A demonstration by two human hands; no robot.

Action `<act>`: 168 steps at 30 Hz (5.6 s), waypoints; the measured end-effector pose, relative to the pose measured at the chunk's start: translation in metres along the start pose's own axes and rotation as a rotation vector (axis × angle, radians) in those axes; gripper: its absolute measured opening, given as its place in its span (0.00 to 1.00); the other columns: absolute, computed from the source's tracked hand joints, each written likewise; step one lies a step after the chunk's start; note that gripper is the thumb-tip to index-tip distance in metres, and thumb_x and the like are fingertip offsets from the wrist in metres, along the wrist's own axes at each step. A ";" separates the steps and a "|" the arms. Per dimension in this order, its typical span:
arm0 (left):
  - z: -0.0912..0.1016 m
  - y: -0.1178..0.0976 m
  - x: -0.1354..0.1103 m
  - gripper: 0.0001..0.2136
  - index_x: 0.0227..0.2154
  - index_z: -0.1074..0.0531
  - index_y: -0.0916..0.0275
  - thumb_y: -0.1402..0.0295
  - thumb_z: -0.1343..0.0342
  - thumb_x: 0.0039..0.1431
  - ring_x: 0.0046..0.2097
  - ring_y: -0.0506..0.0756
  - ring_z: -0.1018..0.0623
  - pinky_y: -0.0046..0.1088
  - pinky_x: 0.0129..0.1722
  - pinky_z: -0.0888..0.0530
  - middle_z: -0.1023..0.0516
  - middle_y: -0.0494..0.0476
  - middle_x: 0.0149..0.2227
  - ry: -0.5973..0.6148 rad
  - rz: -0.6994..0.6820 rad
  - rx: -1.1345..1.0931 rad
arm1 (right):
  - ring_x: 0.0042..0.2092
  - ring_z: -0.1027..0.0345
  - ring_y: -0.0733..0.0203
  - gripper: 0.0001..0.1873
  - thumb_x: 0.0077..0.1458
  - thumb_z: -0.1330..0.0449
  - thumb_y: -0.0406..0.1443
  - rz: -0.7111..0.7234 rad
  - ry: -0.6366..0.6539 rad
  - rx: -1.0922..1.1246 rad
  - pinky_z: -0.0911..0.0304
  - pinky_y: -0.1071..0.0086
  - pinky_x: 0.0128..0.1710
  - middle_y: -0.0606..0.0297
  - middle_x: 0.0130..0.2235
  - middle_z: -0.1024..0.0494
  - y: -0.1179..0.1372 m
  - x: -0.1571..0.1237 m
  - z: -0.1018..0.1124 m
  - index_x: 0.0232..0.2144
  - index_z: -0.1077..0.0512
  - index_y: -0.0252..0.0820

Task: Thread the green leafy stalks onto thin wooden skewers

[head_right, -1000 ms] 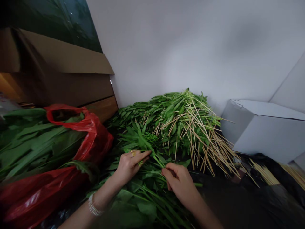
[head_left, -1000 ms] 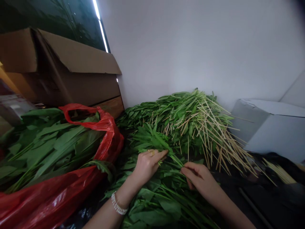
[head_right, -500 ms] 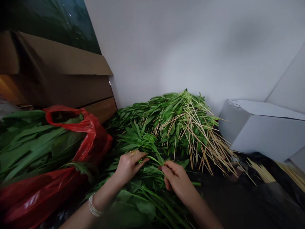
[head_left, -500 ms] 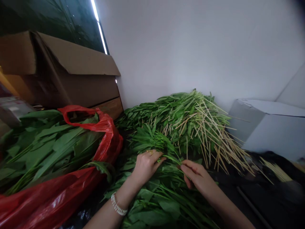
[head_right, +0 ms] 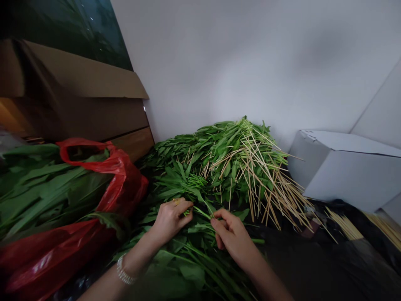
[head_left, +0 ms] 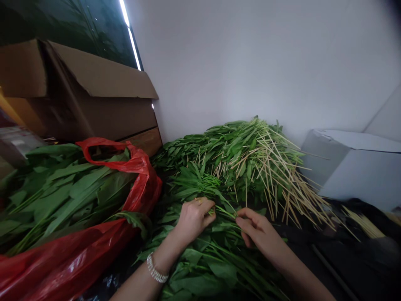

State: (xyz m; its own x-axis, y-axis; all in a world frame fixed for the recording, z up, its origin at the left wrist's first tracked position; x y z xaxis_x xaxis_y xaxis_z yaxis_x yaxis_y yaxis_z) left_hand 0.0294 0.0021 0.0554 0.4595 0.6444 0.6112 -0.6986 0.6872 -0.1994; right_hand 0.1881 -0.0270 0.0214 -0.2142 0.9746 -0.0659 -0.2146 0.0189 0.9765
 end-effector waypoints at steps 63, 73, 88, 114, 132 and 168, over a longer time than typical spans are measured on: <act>0.033 -0.031 -0.004 0.15 0.51 0.31 0.58 0.76 0.49 0.63 0.43 0.54 0.27 0.33 0.43 0.35 0.22 0.57 0.44 -0.214 -0.249 0.023 | 0.29 0.26 0.56 0.09 0.56 0.45 0.42 0.174 -0.232 -0.206 0.35 0.67 0.30 0.63 0.26 0.22 0.000 -0.001 0.001 0.30 0.30 0.45; -0.009 -0.040 0.004 0.02 0.35 0.30 0.61 0.72 0.47 0.59 0.42 0.57 0.30 0.42 0.49 0.41 0.25 0.54 0.32 0.181 -0.267 0.187 | 0.28 0.27 0.57 0.07 0.56 0.45 0.38 0.271 -0.257 -0.318 0.38 0.68 0.30 0.65 0.25 0.22 0.017 -0.006 -0.001 0.26 0.31 0.47; 0.024 0.056 0.000 0.10 0.37 0.34 0.60 0.62 0.57 0.66 0.24 0.49 0.33 0.24 0.27 0.36 0.36 0.45 0.21 -0.370 0.530 -0.617 | 0.20 0.41 0.70 0.21 0.43 0.33 0.51 -0.013 -0.181 0.494 0.49 0.75 0.20 0.71 0.18 0.30 -0.010 0.005 0.014 0.26 0.28 0.39; 0.026 0.039 -0.002 0.10 0.35 0.25 0.61 0.63 0.48 0.62 0.33 0.51 0.28 0.24 0.34 0.32 0.25 0.52 0.31 -0.316 0.468 -0.535 | 0.29 0.31 0.62 0.15 0.38 0.28 0.41 0.068 -0.161 0.488 0.39 0.70 0.27 0.63 0.25 0.22 -0.008 0.005 0.012 0.30 0.20 0.41; -0.019 -0.016 -0.003 0.12 0.27 0.27 0.66 0.60 0.39 0.53 0.26 0.47 0.37 0.21 0.26 0.41 0.34 0.46 0.22 0.503 0.205 -0.764 | 0.34 0.27 0.60 0.07 0.46 0.36 0.36 0.202 -0.127 0.095 0.34 0.68 0.36 0.65 0.30 0.20 0.011 0.000 -0.002 0.31 0.25 0.42; 0.061 0.031 -0.005 0.04 0.36 0.25 0.62 0.71 0.44 0.60 0.32 0.50 0.23 0.24 0.34 0.28 0.21 0.53 0.32 -0.561 0.179 -0.188 | 0.26 0.35 0.61 0.16 0.51 0.41 0.48 0.110 -0.348 0.168 0.40 0.68 0.29 0.71 0.21 0.31 -0.008 0.005 0.046 0.33 0.34 0.43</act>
State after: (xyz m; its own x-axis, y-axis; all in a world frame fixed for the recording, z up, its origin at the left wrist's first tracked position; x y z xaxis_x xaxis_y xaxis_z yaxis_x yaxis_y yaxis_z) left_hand -0.0276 -0.0004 0.0929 -0.0499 0.5160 0.8551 -0.6064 0.6646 -0.4365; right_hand 0.2328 -0.0120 0.0231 0.1144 0.9897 0.0860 -0.0430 -0.0816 0.9957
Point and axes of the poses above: each hand's wrist, its own x-axis towards the middle knuckle, its own z-axis out of the back of the hand, y = z × x, the point moved 7 cm from there along x, towards the middle knuckle
